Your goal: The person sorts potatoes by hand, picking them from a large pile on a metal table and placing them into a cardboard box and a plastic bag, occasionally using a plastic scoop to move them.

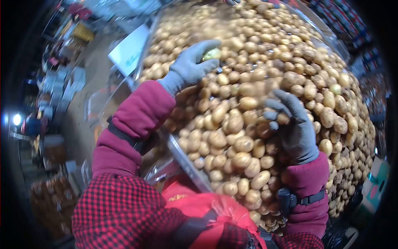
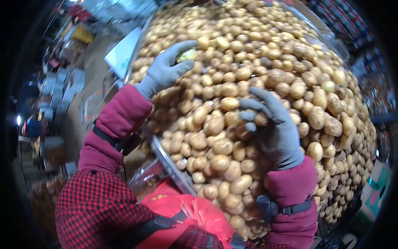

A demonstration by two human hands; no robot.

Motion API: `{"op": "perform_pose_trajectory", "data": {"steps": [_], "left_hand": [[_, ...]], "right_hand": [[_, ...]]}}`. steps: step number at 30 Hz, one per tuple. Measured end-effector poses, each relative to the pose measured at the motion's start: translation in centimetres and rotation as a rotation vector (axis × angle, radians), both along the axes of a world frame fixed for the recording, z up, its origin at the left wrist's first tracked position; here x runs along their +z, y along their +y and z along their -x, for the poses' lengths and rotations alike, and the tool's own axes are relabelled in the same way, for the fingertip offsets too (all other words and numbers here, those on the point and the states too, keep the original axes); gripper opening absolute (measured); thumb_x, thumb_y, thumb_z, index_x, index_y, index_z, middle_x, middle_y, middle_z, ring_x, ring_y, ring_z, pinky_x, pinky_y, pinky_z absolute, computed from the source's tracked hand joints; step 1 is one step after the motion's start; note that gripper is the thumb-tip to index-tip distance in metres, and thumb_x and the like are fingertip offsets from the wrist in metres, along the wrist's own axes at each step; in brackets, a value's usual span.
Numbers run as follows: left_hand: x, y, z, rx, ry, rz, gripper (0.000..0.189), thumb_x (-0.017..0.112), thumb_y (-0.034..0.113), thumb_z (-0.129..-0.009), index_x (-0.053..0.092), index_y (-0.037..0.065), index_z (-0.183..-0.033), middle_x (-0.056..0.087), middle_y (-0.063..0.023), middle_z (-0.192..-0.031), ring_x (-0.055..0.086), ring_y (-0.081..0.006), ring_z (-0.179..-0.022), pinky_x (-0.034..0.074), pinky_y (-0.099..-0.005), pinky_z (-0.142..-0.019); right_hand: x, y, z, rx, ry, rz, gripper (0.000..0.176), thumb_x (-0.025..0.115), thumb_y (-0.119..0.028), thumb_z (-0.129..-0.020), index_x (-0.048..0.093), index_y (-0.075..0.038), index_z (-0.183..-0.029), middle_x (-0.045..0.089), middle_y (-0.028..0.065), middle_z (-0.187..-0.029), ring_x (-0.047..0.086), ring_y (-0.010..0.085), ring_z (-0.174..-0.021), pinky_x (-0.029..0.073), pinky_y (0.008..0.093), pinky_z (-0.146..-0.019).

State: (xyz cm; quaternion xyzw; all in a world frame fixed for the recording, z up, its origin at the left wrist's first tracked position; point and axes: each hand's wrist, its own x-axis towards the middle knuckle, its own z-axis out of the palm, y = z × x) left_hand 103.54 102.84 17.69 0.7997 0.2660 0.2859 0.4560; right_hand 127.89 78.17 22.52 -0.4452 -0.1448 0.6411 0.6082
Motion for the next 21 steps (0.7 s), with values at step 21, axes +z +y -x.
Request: {"op": "perform_pose_trajectory", "data": {"steps": [21], "left_hand": [[-8.0, -35.2, 39.7, 1.384, 0.317, -0.04, 0.071, 0.078, 0.01, -0.088, 0.047, 0.004, -0.151, 0.061, -0.0154, -0.136, 0.059, -0.0247, -0.122, 0.046, -0.0378, -0.107]], "right_hand": [[-4.0, 0.6, -3.5, 0.23, -0.297, -0.262, 0.047, 0.041, -0.032, -0.112, 0.046, -0.006, -0.151, 0.043, 0.0137, -0.16, 0.046, 0.0303, -0.145, 0.046, 0.0406, -0.114]]}}
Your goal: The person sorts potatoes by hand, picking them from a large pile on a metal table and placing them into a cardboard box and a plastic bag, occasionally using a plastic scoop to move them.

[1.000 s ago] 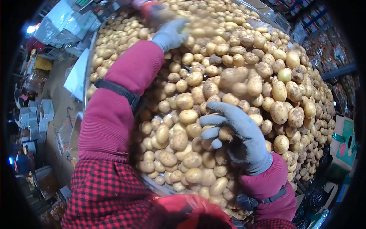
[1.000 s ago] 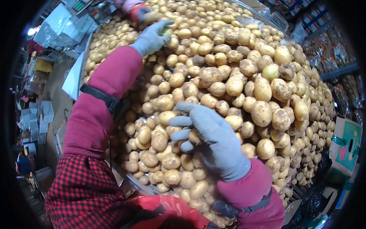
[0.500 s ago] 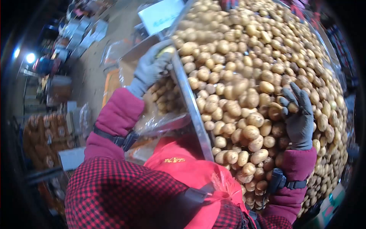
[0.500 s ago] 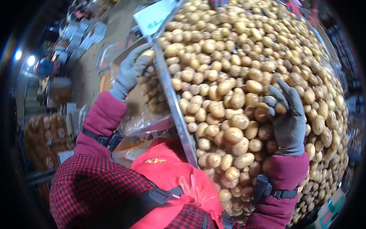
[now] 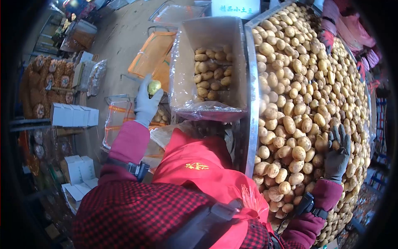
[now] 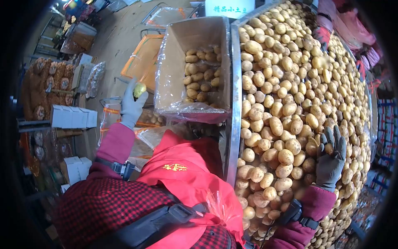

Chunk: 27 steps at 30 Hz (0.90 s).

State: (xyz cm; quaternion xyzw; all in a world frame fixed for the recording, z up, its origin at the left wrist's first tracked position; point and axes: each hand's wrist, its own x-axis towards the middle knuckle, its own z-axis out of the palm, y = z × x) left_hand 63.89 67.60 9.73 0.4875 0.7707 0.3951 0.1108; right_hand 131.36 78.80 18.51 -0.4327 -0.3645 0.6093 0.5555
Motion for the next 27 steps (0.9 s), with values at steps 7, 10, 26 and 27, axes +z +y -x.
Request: {"op": "perform_pose_trajectory", "data": {"steps": [7, 10, 26, 27], "left_hand": [[0.3, -2.1, 0.8, 0.002, 0.138, -0.018, 0.068, 0.08, 0.013, -0.086, 0.051, 0.008, -0.148, 0.061, -0.0181, -0.135, 0.061, -0.0313, -0.122, 0.048, -0.0414, -0.105], [-0.6, -3.9, 2.3, 0.039, 0.148, 0.01, 0.066, 0.08, 0.014, -0.087, 0.052, 0.007, -0.147, 0.064, -0.0181, -0.13, 0.062, -0.0314, -0.119, 0.049, -0.0413, -0.103], [-6.9, -16.3, -6.1, -0.224, -0.307, 0.218, 0.053, 0.068, 0.023, -0.098, 0.052, 0.003, -0.144, 0.063, -0.0185, -0.136, 0.061, -0.029, -0.126, 0.047, -0.0372, -0.107], [-6.0, -16.7, -7.7, -0.296, -0.413, 0.324, 0.054, 0.066, 0.024, -0.099, 0.051, 0.003, -0.147, 0.064, -0.0179, -0.136, 0.062, -0.0284, -0.125, 0.048, -0.0373, -0.107]], "right_hand": [[2.0, 0.1, 2.3, -0.111, -0.138, 0.119, 0.049, 0.042, -0.02, -0.11, 0.039, 0.0, -0.155, 0.043, 0.0125, -0.16, 0.045, 0.0263, -0.145, 0.05, 0.032, -0.107], [0.7, -0.2, 0.8, -0.021, -0.325, -0.021, 0.05, 0.044, 0.003, -0.104, 0.039, 0.003, -0.154, 0.044, 0.0144, -0.159, 0.046, 0.0259, -0.145, 0.045, 0.0333, -0.114], [0.9, 1.1, 0.1, -0.011, -0.304, 0.058, 0.051, 0.034, -0.026, -0.113, 0.036, 0.0, -0.157, 0.044, 0.0075, -0.161, 0.049, 0.0188, -0.139, 0.049, 0.0249, -0.102], [0.3, 1.1, -0.7, -0.003, -0.341, 0.029, 0.051, 0.035, -0.026, -0.113, 0.038, 0.0, -0.156, 0.045, 0.0112, -0.159, 0.047, 0.0204, -0.141, 0.047, 0.0254, -0.105]]}}
